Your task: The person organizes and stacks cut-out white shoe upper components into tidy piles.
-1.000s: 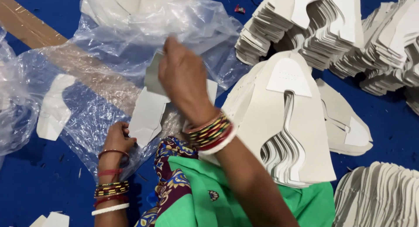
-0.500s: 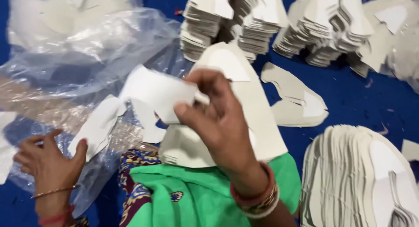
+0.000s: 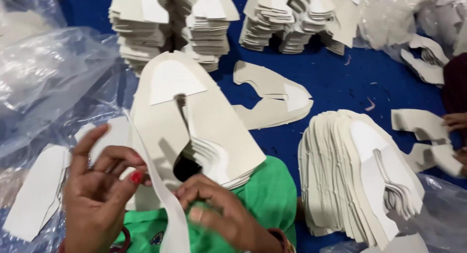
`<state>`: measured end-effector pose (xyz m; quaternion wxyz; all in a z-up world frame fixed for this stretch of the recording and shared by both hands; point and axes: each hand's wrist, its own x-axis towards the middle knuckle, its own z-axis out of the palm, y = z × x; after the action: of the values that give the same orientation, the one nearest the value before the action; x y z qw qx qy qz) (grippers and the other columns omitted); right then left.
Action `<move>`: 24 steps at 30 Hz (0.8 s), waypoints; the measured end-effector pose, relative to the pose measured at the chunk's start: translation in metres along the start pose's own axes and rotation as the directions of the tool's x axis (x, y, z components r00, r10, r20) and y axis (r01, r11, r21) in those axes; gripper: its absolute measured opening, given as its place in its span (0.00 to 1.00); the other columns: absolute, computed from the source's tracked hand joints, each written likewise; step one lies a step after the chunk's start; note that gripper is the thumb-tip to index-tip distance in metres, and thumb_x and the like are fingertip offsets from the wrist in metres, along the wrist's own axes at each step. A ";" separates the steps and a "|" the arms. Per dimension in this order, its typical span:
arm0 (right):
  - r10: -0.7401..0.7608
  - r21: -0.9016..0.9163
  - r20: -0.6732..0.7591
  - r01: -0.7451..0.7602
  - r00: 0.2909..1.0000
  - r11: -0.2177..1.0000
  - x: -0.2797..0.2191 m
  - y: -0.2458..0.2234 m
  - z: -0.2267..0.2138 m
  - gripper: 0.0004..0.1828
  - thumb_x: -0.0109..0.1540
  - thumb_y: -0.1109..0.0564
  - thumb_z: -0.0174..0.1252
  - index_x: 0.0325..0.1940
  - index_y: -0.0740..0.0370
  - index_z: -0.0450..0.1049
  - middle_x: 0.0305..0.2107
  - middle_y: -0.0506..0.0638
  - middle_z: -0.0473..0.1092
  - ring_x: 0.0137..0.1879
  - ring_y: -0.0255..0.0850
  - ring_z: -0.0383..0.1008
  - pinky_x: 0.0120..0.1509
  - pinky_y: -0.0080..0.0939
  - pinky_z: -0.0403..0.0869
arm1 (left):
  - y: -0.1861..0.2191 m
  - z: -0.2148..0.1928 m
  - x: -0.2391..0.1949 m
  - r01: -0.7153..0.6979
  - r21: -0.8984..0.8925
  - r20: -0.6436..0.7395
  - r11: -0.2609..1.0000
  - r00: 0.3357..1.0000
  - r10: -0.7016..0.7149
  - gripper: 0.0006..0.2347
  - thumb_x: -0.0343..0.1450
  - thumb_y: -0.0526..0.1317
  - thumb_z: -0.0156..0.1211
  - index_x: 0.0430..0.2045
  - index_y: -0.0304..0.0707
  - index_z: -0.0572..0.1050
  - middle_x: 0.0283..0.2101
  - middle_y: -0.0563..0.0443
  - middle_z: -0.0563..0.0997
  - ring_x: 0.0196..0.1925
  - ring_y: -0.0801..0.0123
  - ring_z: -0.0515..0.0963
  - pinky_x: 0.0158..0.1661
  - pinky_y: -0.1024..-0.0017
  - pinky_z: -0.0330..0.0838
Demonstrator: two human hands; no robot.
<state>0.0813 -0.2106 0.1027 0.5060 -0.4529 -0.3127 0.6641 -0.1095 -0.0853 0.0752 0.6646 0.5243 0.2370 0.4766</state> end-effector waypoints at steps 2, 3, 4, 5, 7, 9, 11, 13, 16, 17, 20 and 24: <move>-0.150 0.098 0.007 0.148 0.989 0.984 0.012 0.014 -0.016 0.14 0.67 0.54 0.52 0.40 0.71 0.70 0.48 0.54 0.67 0.60 0.40 0.72 0.69 0.40 0.69 | -0.012 0.011 0.005 -0.035 -0.022 0.065 0.999 0.997 0.037 0.34 0.71 0.30 0.59 0.75 0.32 0.51 0.49 0.41 0.72 0.54 0.61 0.76 0.53 0.62 0.76; -0.110 0.200 -0.056 0.119 0.992 0.972 0.018 0.019 -0.020 0.13 0.66 0.57 0.56 0.38 0.71 0.64 0.49 0.56 0.67 0.56 0.42 0.72 0.65 0.46 0.72 | -0.019 0.017 0.006 0.086 -0.231 0.105 0.969 0.993 -0.063 0.32 0.71 0.30 0.58 0.72 0.30 0.53 0.48 0.41 0.72 0.52 0.62 0.77 0.53 0.64 0.75; -0.064 0.303 -0.113 0.096 0.991 0.948 0.025 0.024 -0.023 0.16 0.65 0.61 0.60 0.36 0.72 0.59 0.50 0.58 0.68 0.53 0.43 0.73 0.61 0.51 0.75 | -0.026 0.022 0.008 0.209 -0.423 0.164 0.882 0.975 -0.152 0.30 0.70 0.30 0.57 0.70 0.28 0.56 0.47 0.42 0.73 0.50 0.64 0.77 0.53 0.67 0.75; -0.068 0.304 -0.113 0.100 0.991 0.947 0.026 0.025 -0.025 0.16 0.65 0.61 0.60 0.36 0.72 0.59 0.50 0.58 0.68 0.53 0.43 0.73 0.61 0.51 0.75 | -0.037 0.024 0.003 0.209 -0.420 0.167 0.883 0.974 -0.151 0.30 0.70 0.30 0.57 0.70 0.28 0.56 0.47 0.42 0.73 0.50 0.64 0.77 0.53 0.67 0.75; -0.107 0.465 -0.149 0.165 0.983 0.870 0.029 0.032 -0.027 0.18 0.64 0.63 0.61 0.56 0.61 0.65 0.48 0.54 0.69 0.57 0.41 0.75 0.67 0.43 0.73 | -0.060 0.028 -0.008 0.127 -0.252 0.045 0.959 0.992 -0.119 0.33 0.68 0.29 0.63 0.71 0.26 0.59 0.42 0.43 0.71 0.44 0.65 0.73 0.45 0.70 0.70; -0.022 0.491 -0.087 0.062 0.996 0.869 0.028 0.002 -0.027 0.21 0.62 0.60 0.60 0.58 0.63 0.67 0.50 0.55 0.71 0.58 0.40 0.76 0.68 0.40 0.73 | -0.044 0.033 -0.002 0.155 -0.241 0.131 0.958 0.983 -0.126 0.31 0.68 0.30 0.63 0.67 0.25 0.60 0.44 0.41 0.72 0.46 0.63 0.74 0.48 0.67 0.71; 0.064 0.506 -0.022 -0.044 0.998 0.861 0.031 -0.005 -0.050 0.24 0.60 0.57 0.59 0.60 0.65 0.69 0.52 0.56 0.74 0.59 0.40 0.77 0.68 0.37 0.73 | -0.033 0.033 0.016 0.178 -0.232 0.214 0.956 0.969 -0.128 0.28 0.68 0.32 0.63 0.64 0.25 0.60 0.46 0.40 0.74 0.49 0.62 0.74 0.52 0.64 0.73; -0.055 0.210 -0.332 0.131 0.942 0.969 0.035 0.015 -0.093 0.23 0.64 0.59 0.61 0.61 0.69 0.67 0.43 0.59 0.74 0.45 0.43 0.77 0.50 0.45 0.78 | -0.025 0.026 0.042 -0.073 0.558 0.199 0.827 0.979 -0.047 0.17 0.72 0.40 0.58 0.55 0.37 0.70 0.54 0.40 0.77 0.59 0.55 0.78 0.62 0.61 0.73; -0.218 -0.105 -0.418 0.192 0.882 0.976 0.060 -0.009 -0.123 0.22 0.66 0.57 0.58 0.62 0.71 0.67 0.44 0.60 0.75 0.47 0.39 0.80 0.52 0.39 0.82 | -0.019 0.049 0.086 -0.252 0.950 0.254 0.182 0.967 0.015 0.53 0.53 0.61 0.80 0.68 0.34 0.53 0.66 0.20 0.60 0.69 0.26 0.56 0.60 0.44 0.56; -0.217 -0.111 -0.417 0.188 0.883 0.976 0.065 -0.015 -0.124 0.22 0.66 0.57 0.58 0.62 0.71 0.67 0.44 0.60 0.75 0.47 0.39 0.80 0.52 0.39 0.82 | -0.018 0.052 0.091 -0.248 0.950 0.250 0.187 0.968 0.017 0.53 0.53 0.61 0.80 0.68 0.34 0.53 0.66 0.20 0.60 0.69 0.26 0.56 0.60 0.44 0.56; -0.196 -0.208 -0.438 0.113 0.877 0.972 0.082 -0.024 -0.130 0.22 0.66 0.52 0.57 0.61 0.65 0.66 0.38 0.57 0.77 0.36 0.35 0.77 0.31 0.36 0.77 | -0.030 0.040 0.101 0.070 0.950 -0.248 -0.305 0.762 -0.599 0.62 0.57 0.62 0.78 0.76 0.44 0.32 0.73 0.19 0.39 0.77 0.32 0.39 0.68 0.45 0.49; -0.162 -0.186 -0.424 0.089 0.891 0.978 0.102 -0.006 -0.135 0.24 0.66 0.53 0.58 0.63 0.68 0.66 0.36 0.57 0.78 0.34 0.34 0.76 0.30 0.35 0.75 | -0.066 -0.006 0.100 -0.062 0.989 0.093 0.134 0.968 -0.232 0.67 0.43 0.54 0.82 0.75 0.40 0.37 0.70 0.12 0.45 0.74 0.26 0.45 0.68 0.45 0.48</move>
<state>0.1999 -0.1173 0.0251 0.5668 -0.6085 -0.2728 0.4839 -0.0457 0.0061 0.0304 0.2050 0.8661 0.4442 0.1026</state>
